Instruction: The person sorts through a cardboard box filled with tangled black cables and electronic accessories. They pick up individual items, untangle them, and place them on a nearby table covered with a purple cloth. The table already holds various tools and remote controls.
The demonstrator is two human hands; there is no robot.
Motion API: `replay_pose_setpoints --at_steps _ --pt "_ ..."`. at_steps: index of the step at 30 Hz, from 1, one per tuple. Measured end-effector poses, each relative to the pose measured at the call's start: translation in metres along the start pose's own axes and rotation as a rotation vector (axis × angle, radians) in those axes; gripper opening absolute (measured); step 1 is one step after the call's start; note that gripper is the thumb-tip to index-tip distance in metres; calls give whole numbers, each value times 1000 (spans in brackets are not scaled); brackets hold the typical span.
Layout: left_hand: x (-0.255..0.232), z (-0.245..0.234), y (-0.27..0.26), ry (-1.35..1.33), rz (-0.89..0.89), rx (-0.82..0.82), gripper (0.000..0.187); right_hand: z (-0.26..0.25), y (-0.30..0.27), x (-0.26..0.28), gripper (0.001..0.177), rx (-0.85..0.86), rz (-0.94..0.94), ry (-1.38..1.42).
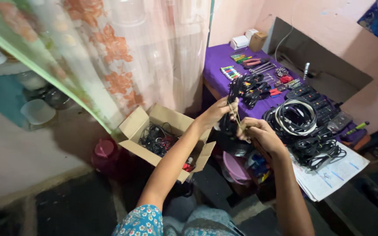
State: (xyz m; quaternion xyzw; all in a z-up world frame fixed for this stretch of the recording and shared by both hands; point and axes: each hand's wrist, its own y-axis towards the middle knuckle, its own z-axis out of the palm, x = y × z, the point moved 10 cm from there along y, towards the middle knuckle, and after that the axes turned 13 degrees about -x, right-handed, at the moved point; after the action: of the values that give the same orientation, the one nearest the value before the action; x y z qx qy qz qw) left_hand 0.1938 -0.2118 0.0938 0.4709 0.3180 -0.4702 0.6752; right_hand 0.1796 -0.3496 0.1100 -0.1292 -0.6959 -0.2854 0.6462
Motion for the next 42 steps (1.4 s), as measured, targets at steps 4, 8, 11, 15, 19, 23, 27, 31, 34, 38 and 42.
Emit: replay_pose_setpoints --at_steps 4,8,11,15,19,23,27,31,34,38,42 --pt "-20 40 -32 6 43 27 15 -34 -13 -41 15 168 98 658" --pt "-45 60 -53 137 153 -18 20 -10 -41 -14 91 216 171 1048" --pt "-74 79 -80 551 439 -16 40 6 -54 22 106 208 222 1213" --pt "-103 118 -123 1326 740 -60 40 18 -80 45 111 129 266 851" --pt "-102 148 -157 1613 712 -99 32 26 -105 56 112 181 269 570" --pt "-84 178 -168 1891 715 -141 23 10 -126 22 75 8 344 443" --pt "-53 205 -170 1995 632 -188 10 -22 -127 -12 33 -229 346 321" --pt "-46 221 -155 1851 592 -201 13 -76 -137 -4 20 -374 292 154" --pt "-32 238 -143 1716 608 -281 24 -126 -140 3 19 -400 206 224" --pt "24 259 -87 1611 499 -294 18 -204 -151 -43 15 -584 251 488" --pt "99 288 -39 1397 354 -269 26 -288 -158 -104 19 -554 153 796"
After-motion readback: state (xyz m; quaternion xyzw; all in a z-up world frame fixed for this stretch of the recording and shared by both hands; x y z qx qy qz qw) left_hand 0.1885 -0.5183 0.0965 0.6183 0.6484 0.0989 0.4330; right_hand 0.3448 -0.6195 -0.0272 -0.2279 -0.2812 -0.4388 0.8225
